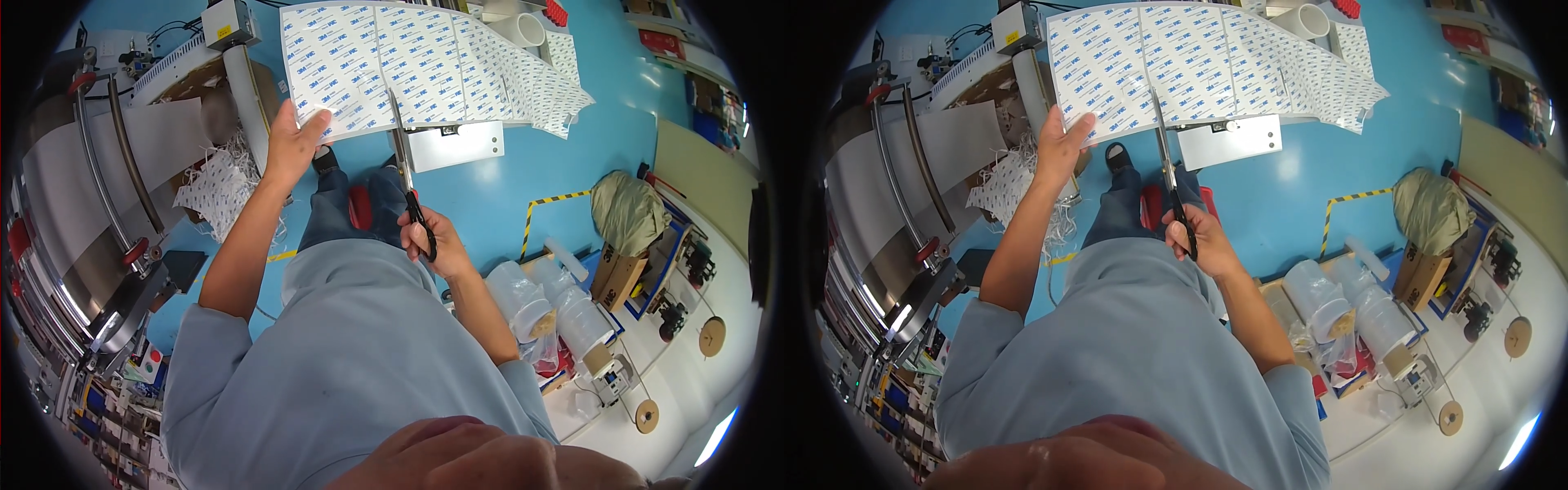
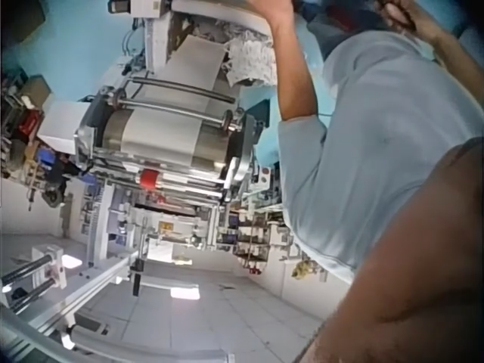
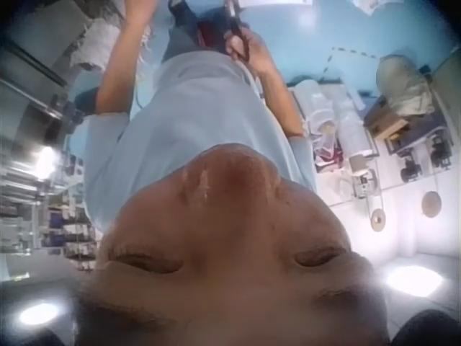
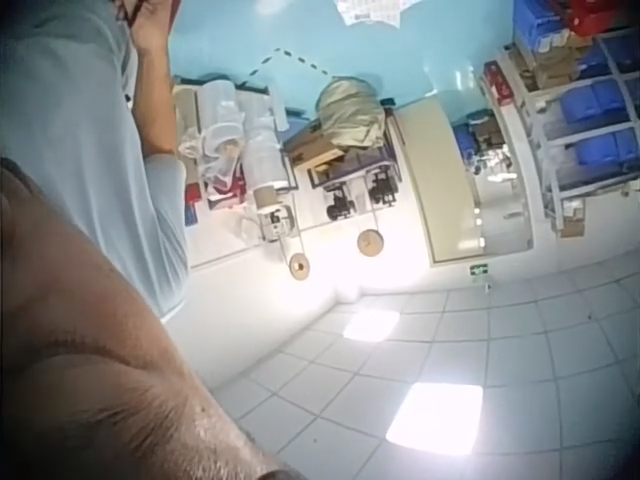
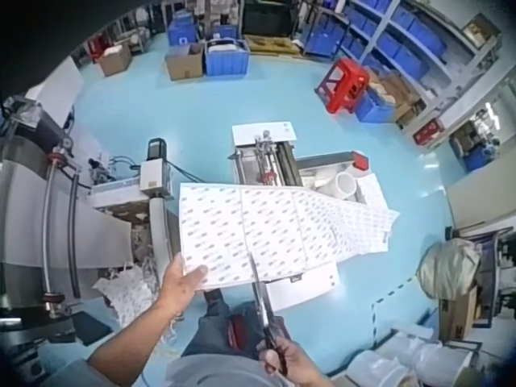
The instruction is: Cutting 3M adhesive sheets into smaller pieces using scissors in an industrial setting.
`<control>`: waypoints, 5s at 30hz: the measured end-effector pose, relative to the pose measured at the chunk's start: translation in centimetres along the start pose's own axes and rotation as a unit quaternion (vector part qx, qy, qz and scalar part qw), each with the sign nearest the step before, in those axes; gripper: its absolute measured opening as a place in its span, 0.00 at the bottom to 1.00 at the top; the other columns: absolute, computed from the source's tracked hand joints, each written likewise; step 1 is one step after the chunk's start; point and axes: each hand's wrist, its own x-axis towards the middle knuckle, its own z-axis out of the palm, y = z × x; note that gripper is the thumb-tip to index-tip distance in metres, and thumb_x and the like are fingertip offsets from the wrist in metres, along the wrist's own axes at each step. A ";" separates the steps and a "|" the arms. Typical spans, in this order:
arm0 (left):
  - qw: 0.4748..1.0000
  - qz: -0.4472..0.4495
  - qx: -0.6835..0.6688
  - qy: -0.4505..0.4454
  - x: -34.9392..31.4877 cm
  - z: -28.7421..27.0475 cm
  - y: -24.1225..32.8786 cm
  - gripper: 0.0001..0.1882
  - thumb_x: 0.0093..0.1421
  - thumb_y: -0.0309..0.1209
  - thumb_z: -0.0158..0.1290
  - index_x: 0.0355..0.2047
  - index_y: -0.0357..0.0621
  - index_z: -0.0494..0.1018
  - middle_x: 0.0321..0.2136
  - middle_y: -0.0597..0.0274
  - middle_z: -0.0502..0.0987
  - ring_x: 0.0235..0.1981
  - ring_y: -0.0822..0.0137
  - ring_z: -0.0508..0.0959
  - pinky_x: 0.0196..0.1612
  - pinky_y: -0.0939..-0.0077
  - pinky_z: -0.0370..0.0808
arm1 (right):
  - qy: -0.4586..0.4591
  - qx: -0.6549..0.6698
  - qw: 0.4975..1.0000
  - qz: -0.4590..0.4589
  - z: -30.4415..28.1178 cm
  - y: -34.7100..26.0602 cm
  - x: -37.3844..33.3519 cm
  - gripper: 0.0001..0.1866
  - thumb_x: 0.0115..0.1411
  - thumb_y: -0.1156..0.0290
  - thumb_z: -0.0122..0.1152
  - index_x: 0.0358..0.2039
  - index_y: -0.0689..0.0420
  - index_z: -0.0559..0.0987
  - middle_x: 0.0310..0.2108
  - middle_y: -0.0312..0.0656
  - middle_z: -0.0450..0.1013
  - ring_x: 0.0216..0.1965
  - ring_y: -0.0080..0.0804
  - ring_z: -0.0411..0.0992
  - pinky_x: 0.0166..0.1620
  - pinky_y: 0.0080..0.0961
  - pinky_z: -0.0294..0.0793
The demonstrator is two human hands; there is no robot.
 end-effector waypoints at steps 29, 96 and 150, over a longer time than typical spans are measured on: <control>0.979 -0.124 -0.162 0.017 1.2 6.3 -1.9 0.13 0.60 0.35 0.51 0.37 0.36 0.71 0.25 0.59 0.76 0.20 0.72 0.74 0.21 0.81 0.68 | 0.007 0.029 0.999 -0.023 1.9 -0.6 2.3 0.16 0.60 0.58 0.56 0.35 0.59 0.71 0.20 0.33 0.67 0.18 0.16 0.62 0.22 0.13 0.63; 0.957 0.085 0.278 0.022 3.2 12.2 2.6 0.27 0.52 0.37 0.60 0.48 0.38 0.65 0.40 0.55 0.71 0.38 0.64 0.71 0.42 0.72 0.69 | 0.313 -0.095 0.874 -0.359 -27.0 -17.9 -0.5 0.13 0.51 0.80 0.60 0.38 0.64 0.72 0.34 0.42 0.75 0.34 0.27 0.72 0.41 0.22 0.72; 0.946 -0.302 0.089 0.079 8.5 11.8 -2.9 0.10 0.55 0.43 0.58 0.27 0.53 0.72 0.19 0.74 0.70 0.20 0.78 0.71 0.20 0.87 0.62 | 0.348 0.460 0.807 -0.126 -32.6 10.1 10.6 0.11 0.57 0.69 0.59 0.34 0.65 0.72 0.29 0.41 0.72 0.27 0.27 0.72 0.27 0.19 0.74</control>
